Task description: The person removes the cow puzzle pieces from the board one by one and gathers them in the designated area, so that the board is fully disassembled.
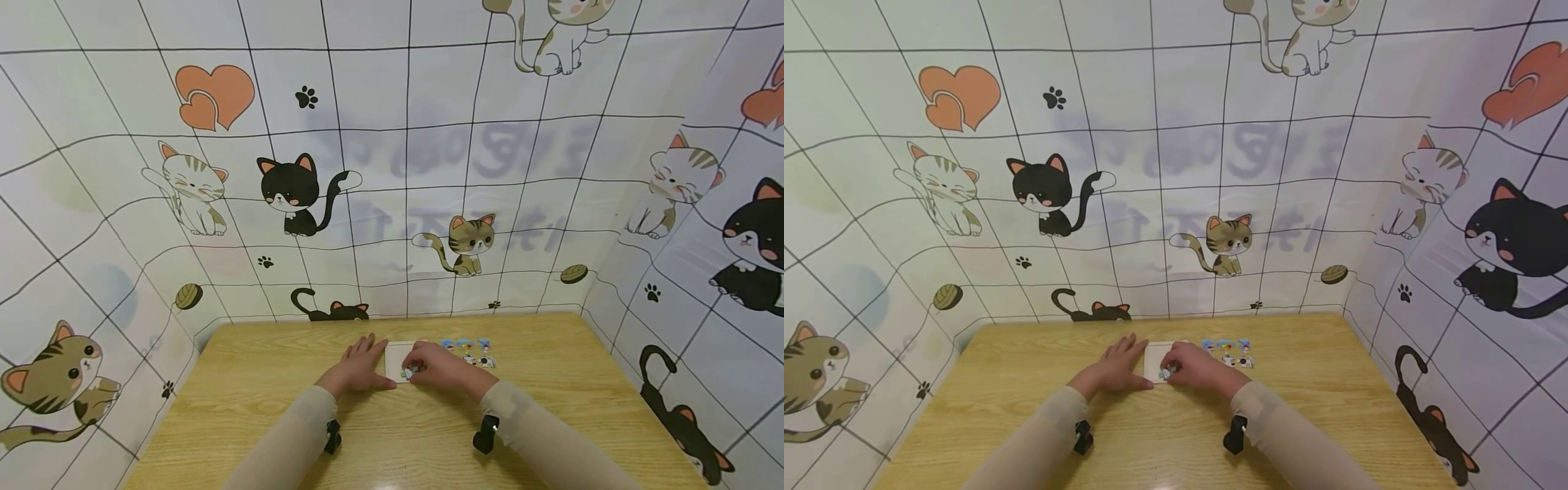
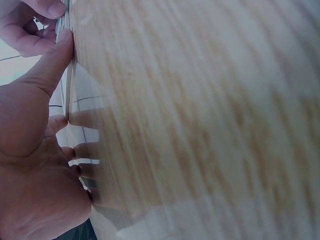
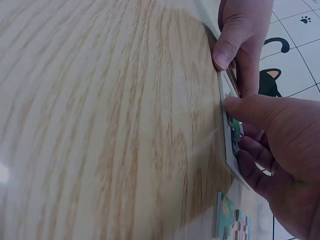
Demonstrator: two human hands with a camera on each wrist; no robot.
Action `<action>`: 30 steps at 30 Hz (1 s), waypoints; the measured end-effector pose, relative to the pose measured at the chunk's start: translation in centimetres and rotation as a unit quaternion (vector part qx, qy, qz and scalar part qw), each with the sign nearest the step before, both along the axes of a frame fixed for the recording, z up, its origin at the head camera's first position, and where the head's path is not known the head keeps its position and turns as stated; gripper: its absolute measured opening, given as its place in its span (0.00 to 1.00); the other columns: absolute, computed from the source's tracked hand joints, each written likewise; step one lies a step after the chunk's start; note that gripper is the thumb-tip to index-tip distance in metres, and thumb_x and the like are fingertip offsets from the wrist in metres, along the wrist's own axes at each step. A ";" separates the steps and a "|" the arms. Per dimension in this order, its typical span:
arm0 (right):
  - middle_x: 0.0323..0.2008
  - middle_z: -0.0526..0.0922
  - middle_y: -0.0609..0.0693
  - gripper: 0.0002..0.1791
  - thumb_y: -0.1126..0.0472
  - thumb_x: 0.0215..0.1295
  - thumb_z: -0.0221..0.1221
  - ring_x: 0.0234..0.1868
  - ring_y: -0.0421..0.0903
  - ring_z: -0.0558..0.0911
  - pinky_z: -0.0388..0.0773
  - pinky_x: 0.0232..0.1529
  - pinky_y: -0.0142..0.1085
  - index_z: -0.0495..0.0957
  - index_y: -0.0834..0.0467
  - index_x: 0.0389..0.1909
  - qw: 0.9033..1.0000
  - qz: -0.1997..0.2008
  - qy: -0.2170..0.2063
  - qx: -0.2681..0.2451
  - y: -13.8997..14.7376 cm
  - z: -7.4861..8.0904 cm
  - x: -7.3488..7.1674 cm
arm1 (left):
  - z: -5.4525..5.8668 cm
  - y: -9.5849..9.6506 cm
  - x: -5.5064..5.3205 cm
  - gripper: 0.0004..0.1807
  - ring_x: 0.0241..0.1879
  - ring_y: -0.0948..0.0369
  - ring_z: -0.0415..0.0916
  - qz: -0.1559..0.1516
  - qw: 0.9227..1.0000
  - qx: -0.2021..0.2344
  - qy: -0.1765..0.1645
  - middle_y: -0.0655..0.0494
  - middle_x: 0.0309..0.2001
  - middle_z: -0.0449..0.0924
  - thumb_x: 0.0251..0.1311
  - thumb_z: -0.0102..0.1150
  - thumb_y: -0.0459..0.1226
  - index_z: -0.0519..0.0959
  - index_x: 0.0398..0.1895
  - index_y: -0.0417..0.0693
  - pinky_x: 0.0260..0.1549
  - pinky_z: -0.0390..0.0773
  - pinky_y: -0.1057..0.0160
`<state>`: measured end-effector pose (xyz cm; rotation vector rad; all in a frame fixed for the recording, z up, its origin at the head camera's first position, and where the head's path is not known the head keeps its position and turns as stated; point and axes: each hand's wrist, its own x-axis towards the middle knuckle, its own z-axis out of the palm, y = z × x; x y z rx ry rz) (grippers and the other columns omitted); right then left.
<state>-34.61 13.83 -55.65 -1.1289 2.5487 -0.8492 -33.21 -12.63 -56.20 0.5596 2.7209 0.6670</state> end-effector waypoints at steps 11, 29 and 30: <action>0.46 0.82 0.45 0.12 0.61 0.73 0.74 0.45 0.40 0.81 0.83 0.48 0.39 0.89 0.55 0.54 1.000 -0.001 0.023 0.000 0.2 -0.4 0.5 | 0.0 0.0 0.1 0.59 0.88 0.36 0.41 0.000 1.000 0.004 -0.001 0.35 0.89 0.44 0.66 0.76 0.62 0.56 0.91 0.50 0.82 0.45 0.31; 0.46 0.78 0.45 0.17 0.63 0.70 0.71 0.45 0.45 0.77 0.77 0.48 0.41 0.87 0.52 0.58 0.996 -0.027 0.075 -0.030 1.9 0.4 2.5 | 0.2 0.2 0.2 0.59 0.88 0.36 0.41 0.003 1.000 -0.006 0.002 0.35 0.89 0.44 0.66 0.75 0.62 0.56 0.91 0.49 0.82 0.45 0.32; 0.46 0.77 0.44 0.17 0.63 0.70 0.72 0.45 0.45 0.77 0.77 0.48 0.41 0.87 0.51 0.58 0.996 -0.029 0.076 -0.034 2.1 0.4 2.6 | 0.3 0.2 0.3 0.59 0.88 0.36 0.41 0.004 1.000 -0.006 0.001 0.35 0.89 0.44 0.66 0.75 0.62 0.56 0.91 0.49 0.83 0.45 0.32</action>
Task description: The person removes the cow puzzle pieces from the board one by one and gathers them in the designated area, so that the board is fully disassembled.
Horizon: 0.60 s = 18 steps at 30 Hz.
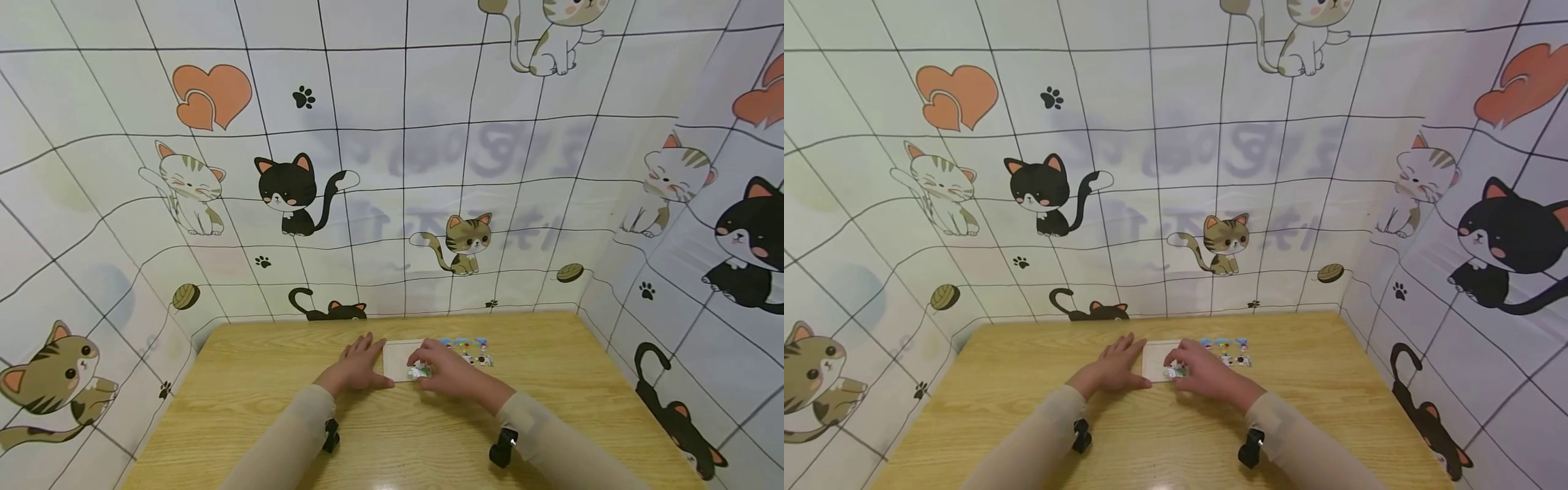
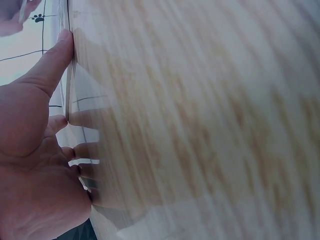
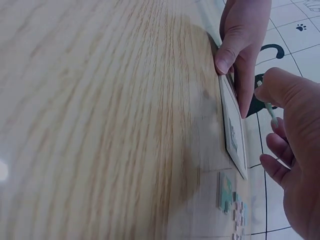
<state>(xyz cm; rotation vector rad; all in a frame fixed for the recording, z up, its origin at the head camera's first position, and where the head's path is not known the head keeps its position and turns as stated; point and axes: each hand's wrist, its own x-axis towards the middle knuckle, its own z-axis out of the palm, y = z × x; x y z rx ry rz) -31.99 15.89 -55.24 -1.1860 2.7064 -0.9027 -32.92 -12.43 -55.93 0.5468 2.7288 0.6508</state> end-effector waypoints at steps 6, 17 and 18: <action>0.45 0.77 0.48 0.17 0.65 0.70 0.71 0.43 0.45 0.74 0.74 0.45 0.40 0.86 0.54 0.58 1.000 0.000 0.000 -0.027 1.1 0.3 0.6 | 0.2 0.0 0.2 0.59 0.88 0.37 0.41 0.001 1.000 0.005 -0.003 0.35 0.89 0.44 0.66 0.76 0.61 0.56 0.91 0.49 0.83 0.45 0.32; 0.46 0.78 0.50 0.16 0.68 0.70 0.72 0.44 0.48 0.77 0.79 0.45 0.42 0.87 0.57 0.57 0.999 -0.018 0.014 -0.049 3.7 0.7 1.6 | 0.1 -0.2 0.0 0.59 0.88 0.36 0.39 -0.007 1.000 0.011 -0.005 0.36 0.90 0.42 0.67 0.75 0.61 0.55 0.91 0.49 0.83 0.42 0.31; 0.47 0.79 0.49 0.16 0.68 0.70 0.73 0.45 0.48 0.79 0.80 0.46 0.42 0.87 0.57 0.57 0.998 -0.021 0.017 -0.050 3.9 0.7 1.6 | 0.1 -0.2 0.0 0.59 0.88 0.36 0.39 -0.007 1.000 0.012 -0.005 0.36 0.90 0.42 0.67 0.75 0.61 0.55 0.91 0.49 0.83 0.42 0.31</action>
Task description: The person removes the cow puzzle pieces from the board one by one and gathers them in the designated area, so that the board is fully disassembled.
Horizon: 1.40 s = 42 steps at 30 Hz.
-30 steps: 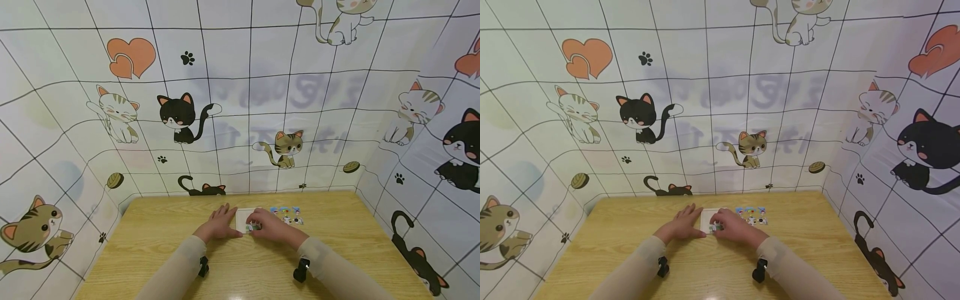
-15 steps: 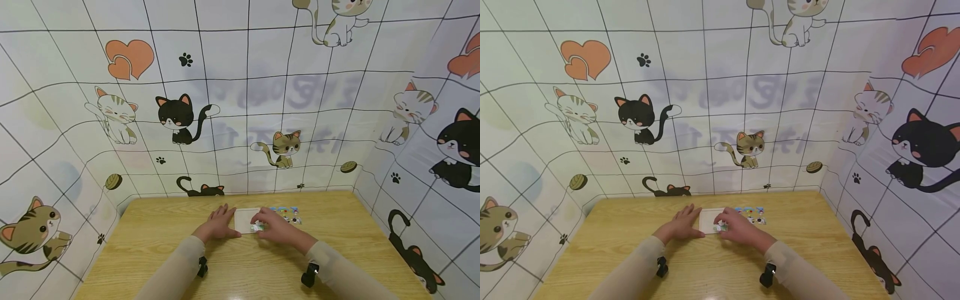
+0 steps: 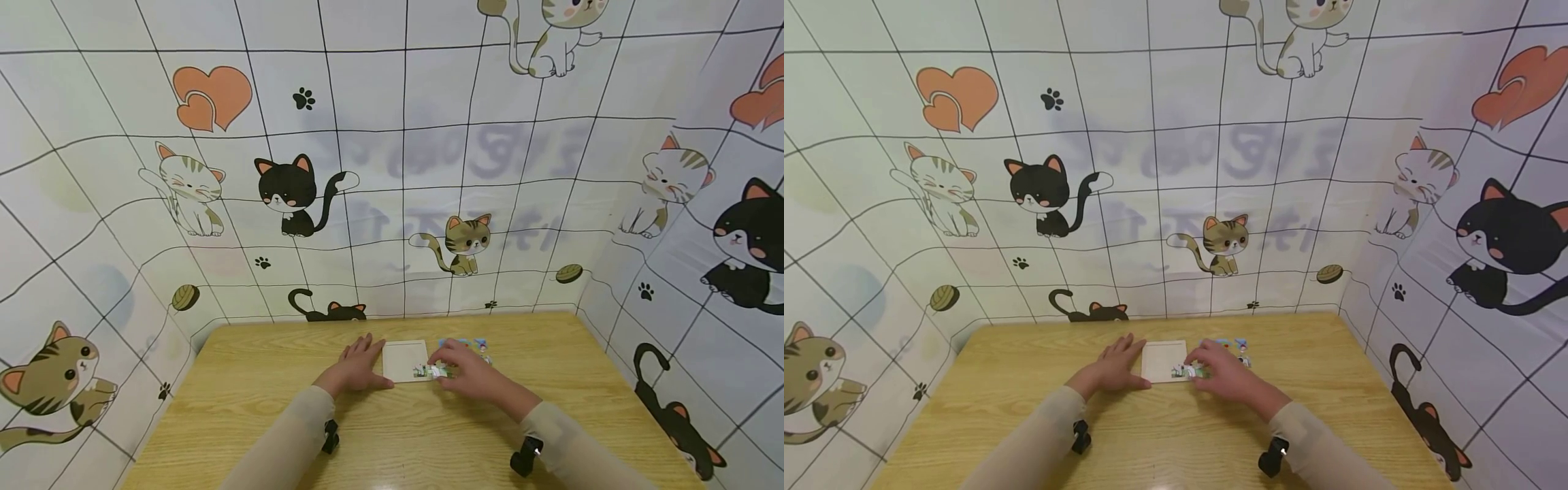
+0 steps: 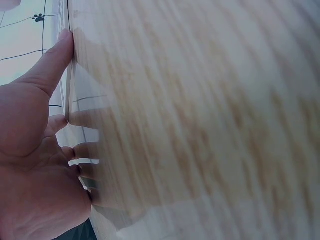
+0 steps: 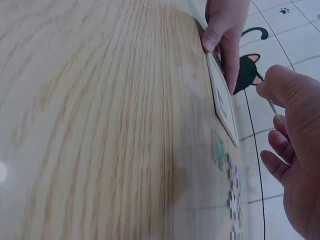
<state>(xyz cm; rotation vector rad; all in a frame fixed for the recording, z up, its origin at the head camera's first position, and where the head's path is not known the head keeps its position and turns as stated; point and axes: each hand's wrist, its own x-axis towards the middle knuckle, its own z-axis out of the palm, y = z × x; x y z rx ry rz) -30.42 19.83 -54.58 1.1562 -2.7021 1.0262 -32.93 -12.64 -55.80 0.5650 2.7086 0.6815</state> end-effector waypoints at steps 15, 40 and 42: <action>0.47 0.80 0.48 0.15 0.67 0.68 0.75 0.45 0.44 0.77 0.81 0.45 0.41 0.87 0.58 0.54 0.999 -0.032 0.017 -0.016 3.3 -0.8 0.3 | 0.0 0.1 0.1 0.59 0.88 0.36 0.40 0.003 1.000 0.004 0.001 0.35 0.89 0.43 0.66 0.77 0.60 0.56 0.91 0.47 0.83 0.43 0.31; 0.46 0.79 0.48 0.13 0.67 0.69 0.74 0.45 0.45 0.78 0.80 0.44 0.39 0.86 0.56 0.51 0.999 -0.034 -0.018 -0.005 6.5 -1.2 0.4 | -0.4 0.0 0.0 0.60 0.88 0.37 0.40 0.010 1.000 0.005 -0.002 0.36 0.89 0.43 0.65 0.77 0.61 0.56 0.91 0.49 0.83 0.43 0.31; 0.46 0.79 0.48 0.12 0.66 0.70 0.74 0.44 0.45 0.78 0.80 0.44 0.39 0.86 0.55 0.51 0.999 -0.035 -0.027 -0.003 6.6 -1.1 0.3 | -0.3 0.0 -0.1 0.60 0.88 0.37 0.39 0.008 1.000 0.004 -0.003 0.36 0.90 0.43 0.65 0.76 0.61 0.56 0.91 0.50 0.83 0.42 0.31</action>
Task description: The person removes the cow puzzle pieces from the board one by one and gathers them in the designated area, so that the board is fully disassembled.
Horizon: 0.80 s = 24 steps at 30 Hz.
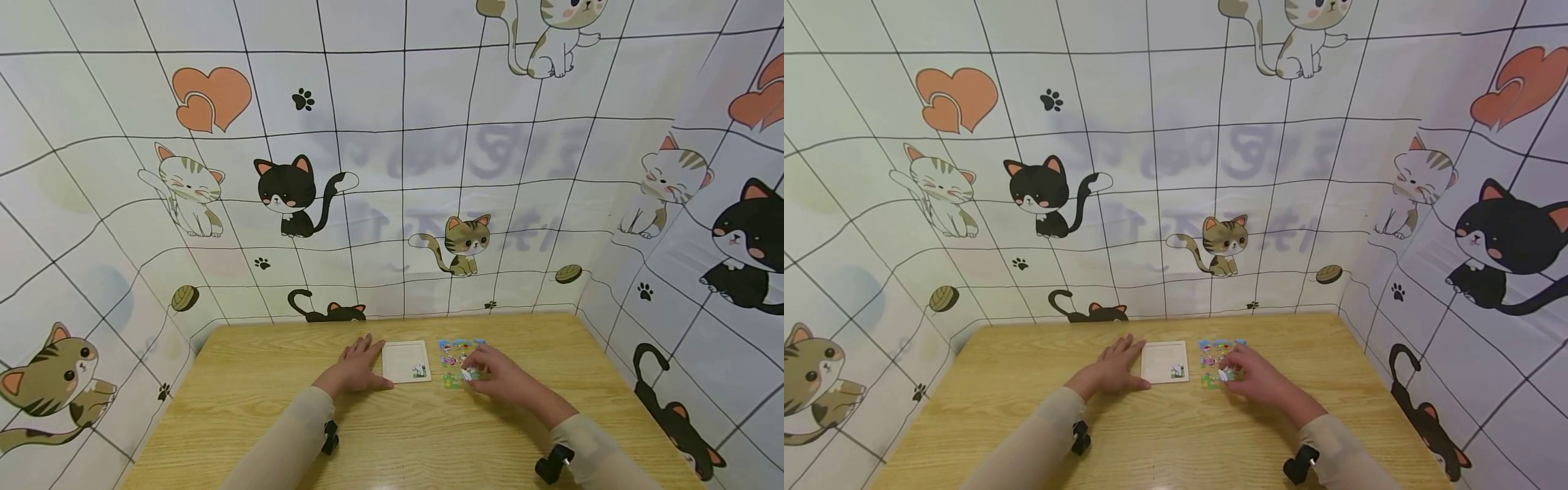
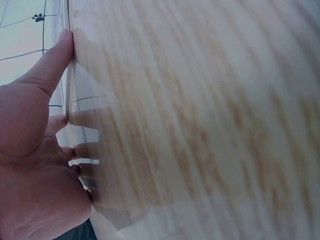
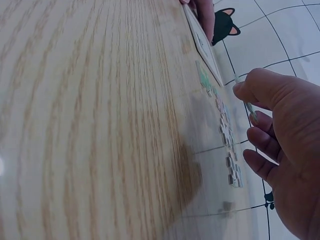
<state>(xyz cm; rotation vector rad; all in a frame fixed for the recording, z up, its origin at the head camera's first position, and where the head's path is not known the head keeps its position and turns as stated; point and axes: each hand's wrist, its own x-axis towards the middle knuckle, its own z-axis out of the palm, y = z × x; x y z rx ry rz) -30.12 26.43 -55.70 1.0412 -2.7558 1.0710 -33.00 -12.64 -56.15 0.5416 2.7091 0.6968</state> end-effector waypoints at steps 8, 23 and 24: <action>0.46 0.78 0.48 0.11 0.66 0.71 0.74 0.44 0.45 0.77 0.81 0.44 0.40 0.86 0.54 0.50 1.000 -0.002 -0.009 -0.005 0.0 -0.4 -0.1 | -0.1 0.0 0.0 0.59 0.88 0.37 0.39 -0.003 1.000 -0.007 0.005 0.36 0.90 0.43 0.66 0.75 0.62 0.56 0.91 0.50 0.83 0.42 0.32; 0.46 0.77 0.49 0.11 0.63 0.72 0.75 0.42 0.47 0.77 0.79 0.43 0.39 0.87 0.57 0.51 0.999 -0.015 -0.031 0.004 0.3 -1.5 -0.2 | -0.9 0.0 -0.3 0.61 0.88 0.35 0.40 -0.001 1.000 0.005 0.012 0.35 0.89 0.44 0.64 0.74 0.65 0.56 0.91 0.49 0.82 0.42 0.30; 0.46 0.77 0.49 0.11 0.62 0.73 0.75 0.42 0.47 0.77 0.79 0.43 0.38 0.87 0.57 0.51 0.999 -0.016 -0.033 0.004 0.3 -1.5 -0.2 | -1.0 0.0 -0.3 0.61 0.88 0.35 0.39 -0.001 1.000 0.005 0.012 0.35 0.89 0.43 0.65 0.74 0.65 0.56 0.91 0.49 0.82 0.41 0.30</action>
